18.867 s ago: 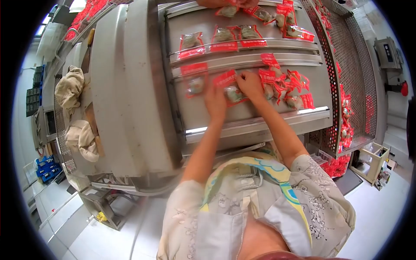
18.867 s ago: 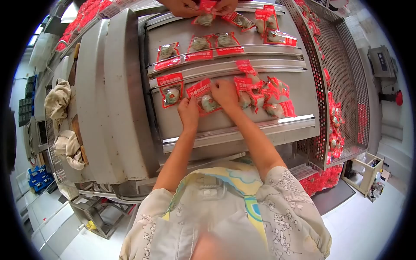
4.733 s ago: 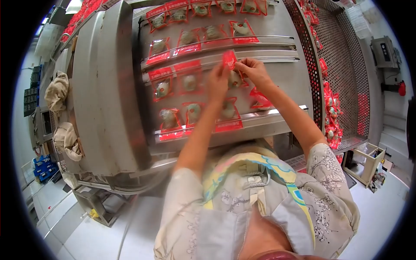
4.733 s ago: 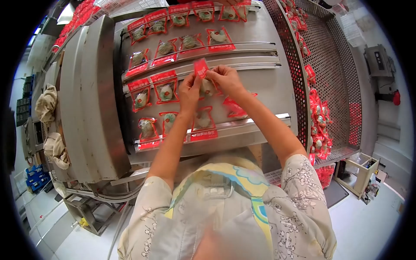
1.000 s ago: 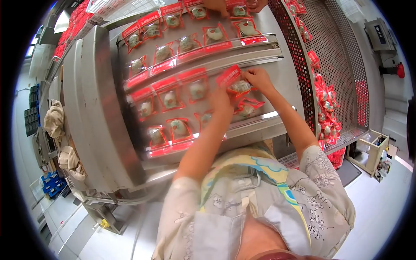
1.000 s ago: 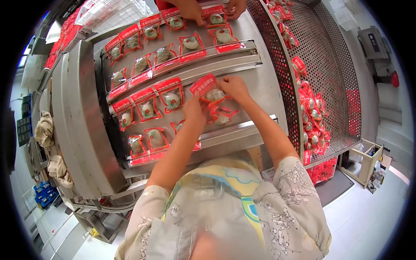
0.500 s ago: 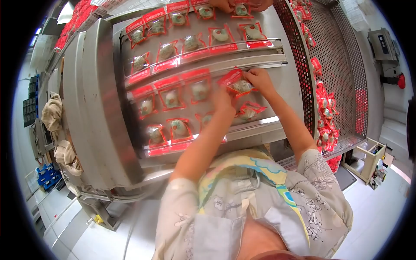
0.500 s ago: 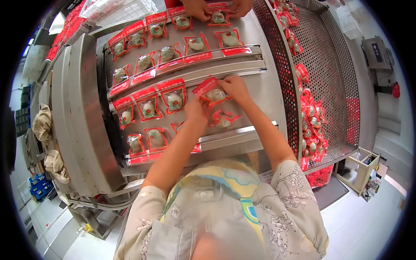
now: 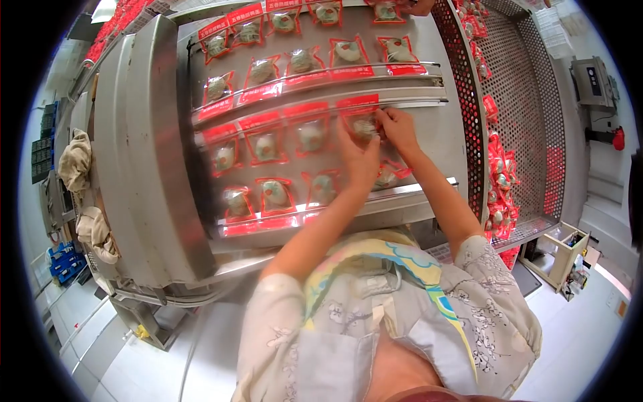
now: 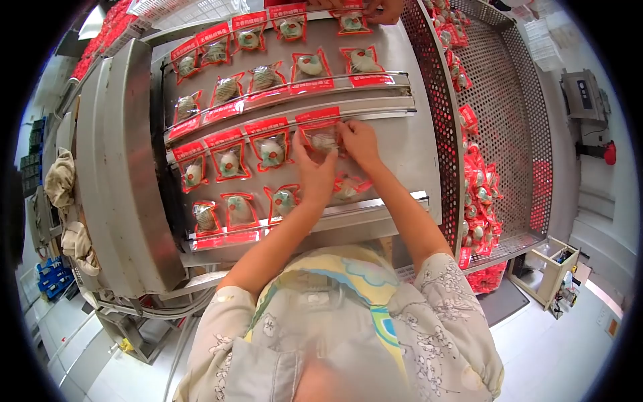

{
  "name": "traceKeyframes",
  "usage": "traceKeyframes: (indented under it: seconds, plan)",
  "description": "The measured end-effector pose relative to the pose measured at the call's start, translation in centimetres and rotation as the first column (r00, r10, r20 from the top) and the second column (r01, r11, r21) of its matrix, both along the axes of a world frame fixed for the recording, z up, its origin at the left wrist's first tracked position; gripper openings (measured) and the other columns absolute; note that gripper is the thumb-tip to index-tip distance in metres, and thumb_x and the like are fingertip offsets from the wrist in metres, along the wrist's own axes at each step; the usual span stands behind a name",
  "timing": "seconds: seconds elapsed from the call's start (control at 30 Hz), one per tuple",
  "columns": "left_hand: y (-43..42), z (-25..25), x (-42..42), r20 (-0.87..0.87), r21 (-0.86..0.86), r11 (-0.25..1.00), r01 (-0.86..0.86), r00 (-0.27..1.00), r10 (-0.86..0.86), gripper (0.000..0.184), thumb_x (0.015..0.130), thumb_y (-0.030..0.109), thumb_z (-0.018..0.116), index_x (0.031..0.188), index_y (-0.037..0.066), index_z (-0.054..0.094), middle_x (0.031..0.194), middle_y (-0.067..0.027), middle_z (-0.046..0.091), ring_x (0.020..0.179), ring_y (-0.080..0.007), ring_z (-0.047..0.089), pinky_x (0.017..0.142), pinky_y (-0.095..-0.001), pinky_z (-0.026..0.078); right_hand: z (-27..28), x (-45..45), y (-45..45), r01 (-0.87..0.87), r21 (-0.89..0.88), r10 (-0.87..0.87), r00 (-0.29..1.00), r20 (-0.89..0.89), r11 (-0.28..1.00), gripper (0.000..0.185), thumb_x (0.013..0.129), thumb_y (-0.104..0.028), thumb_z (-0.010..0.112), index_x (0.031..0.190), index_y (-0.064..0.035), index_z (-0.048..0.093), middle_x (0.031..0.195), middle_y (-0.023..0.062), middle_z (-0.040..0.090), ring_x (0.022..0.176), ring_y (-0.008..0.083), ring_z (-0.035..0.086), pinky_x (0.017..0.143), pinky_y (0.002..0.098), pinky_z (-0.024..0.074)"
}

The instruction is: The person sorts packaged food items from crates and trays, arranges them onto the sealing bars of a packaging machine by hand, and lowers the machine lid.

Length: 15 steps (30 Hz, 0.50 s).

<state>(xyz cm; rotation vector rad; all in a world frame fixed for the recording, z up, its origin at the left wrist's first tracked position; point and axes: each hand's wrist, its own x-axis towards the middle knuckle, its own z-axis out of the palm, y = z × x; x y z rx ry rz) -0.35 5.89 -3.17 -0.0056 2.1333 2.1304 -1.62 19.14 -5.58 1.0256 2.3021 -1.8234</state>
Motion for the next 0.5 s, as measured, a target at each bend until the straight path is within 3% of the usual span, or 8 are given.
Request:
traceKeyframes:
  seconds: [0.07, 0.1, 0.2, 0.27, 0.37, 0.5]
  plan:
    - [-0.9, 2.4, 0.4, -0.225, -0.365, 0.931, 0.026, 0.968, -0.115, 0.077, 0.075, 0.003, 0.07, 0.141, 0.007, 0.031, 0.132, -0.0197, 0.046, 0.126, -0.0329, 0.04, 0.102, -0.0447, 0.036, 0.2, -0.1, -0.1, -0.036, -0.138, 0.038, 0.999, 0.008, 0.99, 0.028, 0.087, -0.027, 0.061, 0.078, -0.001, 0.066, 0.061, 0.0094, 0.063, 0.056, 0.0209, 0.061, 0.058, 0.0348, 0.0477]
    - [-1.3, 3.4, 0.4, -0.313, -0.532, 0.847, 0.003, 0.928, -0.2, 0.075, 0.073, 0.003, 0.072, 0.139, 0.007, 0.035, 0.134, -0.0199, 0.044, 0.129, -0.0358, 0.036, 0.105, -0.0472, 0.032, 0.3, 0.1, 0.0, -0.037, 0.029, 0.038, 0.999, -0.034, 0.999, 0.025, 0.086, -0.026, 0.061, 0.08, -0.0021, 0.066, 0.065, 0.0091, 0.064, 0.059, 0.0213, 0.062, 0.059, 0.0348, 0.0482]
    - [-2.0, 3.6, -0.1, -0.382, -0.766, 0.64, 0.056, 0.761, -0.524, 0.06, 0.07, 0.006, 0.071, 0.126, 0.008, 0.051, 0.13, -0.0172, 0.047, 0.129, -0.0408, 0.034, 0.104, -0.0504, 0.031, 1.6, 0.1, 0.2, 0.002, 0.444, 0.084, 0.981, -0.172, 0.896, 0.019, 0.084, -0.024, 0.063, 0.084, -0.0056, 0.065, 0.077, 0.0079, 0.065, 0.068, 0.0234, 0.064, 0.063, 0.0353, 0.0493]
    - [-1.8, 3.3, -0.9, -0.407, -0.799, 0.601, 0.016, 0.721, -0.56, 0.051, 0.07, 0.005, 0.067, 0.119, 0.008, 0.055, 0.127, -0.0132, 0.05, 0.126, -0.0374, 0.039, 0.103, -0.0507, 0.033, 3.7, -1.3, -0.8, 0.066, 0.604, 0.133, 0.951, -0.278, 0.795, 0.015, 0.082, -0.023, 0.065, 0.086, -0.0081, 0.065, 0.085, 0.0071, 0.064, 0.075, 0.0256, 0.063, 0.064, 0.0361, 0.049]
    - [-2.0, 1.7, -2.6, -0.397, -0.808, 0.588, 0.035, 0.705, -0.588, 0.044, 0.071, 0.004, 0.062, 0.114, 0.008, 0.057, 0.121, -0.0092, 0.054, 0.12, -0.0327, 0.045, 0.1, -0.0494, 0.035, 2.9, -3.2, -0.4, -0.037, 0.731, 0.302, 0.924, -0.235, 0.681, 0.015, 0.08, -0.02, 0.068, 0.087, -0.0073, 0.062, 0.086, 0.0058, 0.059, 0.071, 0.0218, 0.06, 0.062, 0.0334, 0.0469]
    - [-2.8, 1.0, -3.5, -0.417, -0.779, 0.622, 0.08, 0.675, -0.609, 0.043, 0.071, 0.002, 0.06, 0.114, 0.008, 0.058, 0.116, -0.0064, 0.057, 0.114, -0.0288, 0.05, 0.1, -0.0474, 0.036, 2.8, -4.0, -0.2, -0.043, 0.693, 0.276, 0.934, -0.228, 0.719, 0.013, 0.081, -0.017, 0.067, 0.085, -0.0056, 0.06, 0.084, 0.0066, 0.059, 0.067, 0.0221, 0.058, 0.061, 0.034, 0.0454]
